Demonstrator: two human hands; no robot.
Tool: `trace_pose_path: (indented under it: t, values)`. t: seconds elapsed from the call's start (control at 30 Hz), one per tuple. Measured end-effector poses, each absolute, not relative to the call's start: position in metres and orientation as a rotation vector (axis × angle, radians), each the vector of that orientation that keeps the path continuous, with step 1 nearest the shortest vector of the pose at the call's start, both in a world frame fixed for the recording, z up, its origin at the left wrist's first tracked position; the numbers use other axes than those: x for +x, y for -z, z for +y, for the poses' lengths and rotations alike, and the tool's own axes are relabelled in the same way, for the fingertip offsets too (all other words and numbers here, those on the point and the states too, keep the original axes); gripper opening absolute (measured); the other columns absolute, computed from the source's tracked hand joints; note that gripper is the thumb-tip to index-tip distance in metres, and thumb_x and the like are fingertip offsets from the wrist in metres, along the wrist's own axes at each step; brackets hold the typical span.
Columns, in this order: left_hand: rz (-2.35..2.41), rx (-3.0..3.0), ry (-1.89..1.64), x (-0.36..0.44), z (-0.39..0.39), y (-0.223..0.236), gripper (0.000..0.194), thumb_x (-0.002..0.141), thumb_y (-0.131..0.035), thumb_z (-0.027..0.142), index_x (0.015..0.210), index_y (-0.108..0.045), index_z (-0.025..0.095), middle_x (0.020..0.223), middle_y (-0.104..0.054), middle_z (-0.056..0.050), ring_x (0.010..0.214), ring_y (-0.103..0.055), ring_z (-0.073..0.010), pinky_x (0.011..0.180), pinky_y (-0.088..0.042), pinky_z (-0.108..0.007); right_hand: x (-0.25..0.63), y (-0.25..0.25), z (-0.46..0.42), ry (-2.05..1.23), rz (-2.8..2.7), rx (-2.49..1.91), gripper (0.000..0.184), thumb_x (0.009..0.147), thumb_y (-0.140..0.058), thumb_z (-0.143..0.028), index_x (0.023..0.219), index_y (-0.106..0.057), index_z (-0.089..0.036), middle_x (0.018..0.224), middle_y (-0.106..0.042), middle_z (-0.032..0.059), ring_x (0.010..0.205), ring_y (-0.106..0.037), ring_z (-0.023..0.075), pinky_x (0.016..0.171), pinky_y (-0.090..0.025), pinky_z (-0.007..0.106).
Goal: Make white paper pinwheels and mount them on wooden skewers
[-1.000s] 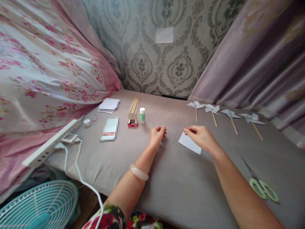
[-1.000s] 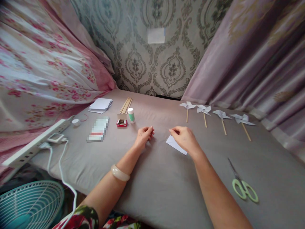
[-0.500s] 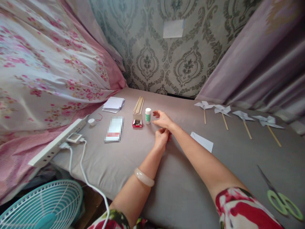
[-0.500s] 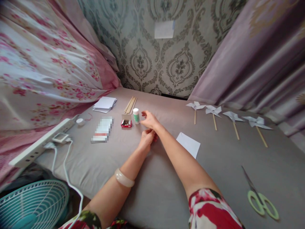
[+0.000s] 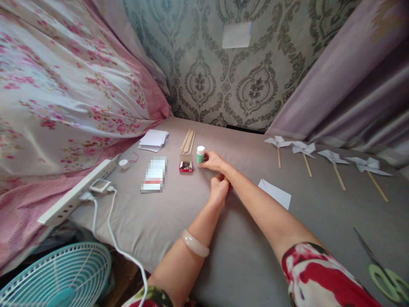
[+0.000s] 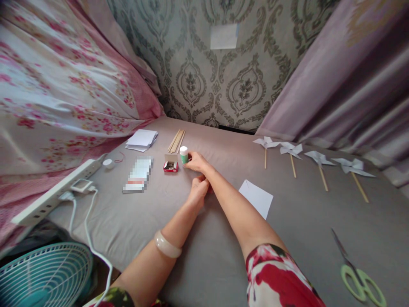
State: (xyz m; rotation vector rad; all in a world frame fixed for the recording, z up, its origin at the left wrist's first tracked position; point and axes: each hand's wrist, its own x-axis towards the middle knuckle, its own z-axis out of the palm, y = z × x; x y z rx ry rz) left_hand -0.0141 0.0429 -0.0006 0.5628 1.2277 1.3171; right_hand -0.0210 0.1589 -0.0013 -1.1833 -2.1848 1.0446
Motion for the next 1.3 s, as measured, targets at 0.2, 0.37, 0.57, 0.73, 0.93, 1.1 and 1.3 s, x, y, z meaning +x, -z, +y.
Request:
trace_pose_path:
  t: [0.2,0.37,0.57,0.73,0.93,1.1,1.3]
  values:
    - [1.254,0.616,-1.355,-0.014,0.043,0.003,0.020,0.073,-0.062,0.020,0.057,-0.051,0.017,0.043,-0.046,0.004,0.039,-0.037,-0.0059,0.041,-0.029,-0.020,-0.020,-0.006,0.152,-1.020,-2.196,-1.233,0.022,0.067,-0.069,-0.018,0.087,-0.063,-0.015,0.083,-0.069,0.0040,0.078,-0.064,0.0160,0.073,-0.048,0.026]
    - [1.270,0.658,-1.364,-0.013,0.043,0.004,0.020,0.074,-0.062,0.023,0.059,-0.051,0.017,0.044,-0.047,0.004,0.040,-0.038,-0.0063,0.042,-0.030,-0.020,-0.010,-0.013,0.142,-0.945,-2.140,-1.326,0.018,0.066,-0.071,-0.021,0.080,-0.063,-0.015,0.082,-0.070,0.0060,0.077,-0.064,0.0176,0.071,-0.048,0.026]
    - [1.316,0.710,-1.327,-0.011,0.045,0.005,0.019,0.078,-0.058,0.020,0.060,-0.052,0.016,0.047,-0.050,0.003,0.038,-0.040,-0.0067,0.040,-0.030,-0.020,0.028,-0.033,0.117,-0.845,-1.979,-1.317,0.016,0.071,-0.063,-0.031,0.074,-0.064,-0.014,0.073,-0.068,0.0046,0.074,-0.064,0.0189,0.068,-0.048,0.026]
    - [1.366,0.767,-1.273,-0.010,0.045,0.007,0.017,0.079,-0.056,0.024,0.065,-0.057,0.014,0.052,-0.054,0.002,0.039,-0.044,-0.0063,0.041,-0.032,-0.019,0.076,-0.053,0.083,-0.892,-1.776,-1.187,0.020,0.071,-0.064,-0.034,0.076,-0.067,-0.015,0.076,-0.070,0.0055,0.079,-0.066,0.0205,0.074,-0.050,0.028]
    - [1.431,0.916,-1.215,-0.005,0.044,0.014,0.019,0.082,-0.052,0.027,0.072,-0.060,0.013,0.056,-0.055,0.002,0.043,-0.046,-0.0063,0.045,-0.036,-0.018,0.139,-0.063,0.050,-0.883,-1.614,-1.269,0.030,0.071,-0.068,-0.045,0.079,-0.063,-0.017,0.076,-0.070,0.0070,0.077,-0.066,0.0234,0.072,-0.053,0.033]
    - [1.464,1.080,-1.143,-0.001,0.041,0.018,0.019,0.081,-0.053,0.027,0.072,-0.062,0.013,0.058,-0.058,0.001,0.052,-0.052,-0.0091,0.052,-0.040,-0.020,0.184,-0.064,0.032,-0.972,-1.548,-1.364,0.036,0.069,-0.068,-0.054,0.079,-0.058,-0.021,0.075,-0.068,0.0064,0.073,-0.066,0.0243,0.067,-0.055,0.037]
    - [1.561,1.451,-1.034,0.004,0.027,0.010,0.021,0.083,-0.050,0.027,0.082,-0.067,0.014,0.072,-0.067,-0.004,0.066,-0.059,-0.0137,0.063,-0.045,-0.024,0.218,-0.072,0.023,-0.872,-1.619,-1.427,0.035,0.069,-0.067,-0.055,0.080,-0.058,-0.023,0.076,-0.066,0.0070,0.069,-0.064,0.0241,0.065,-0.055,0.038]
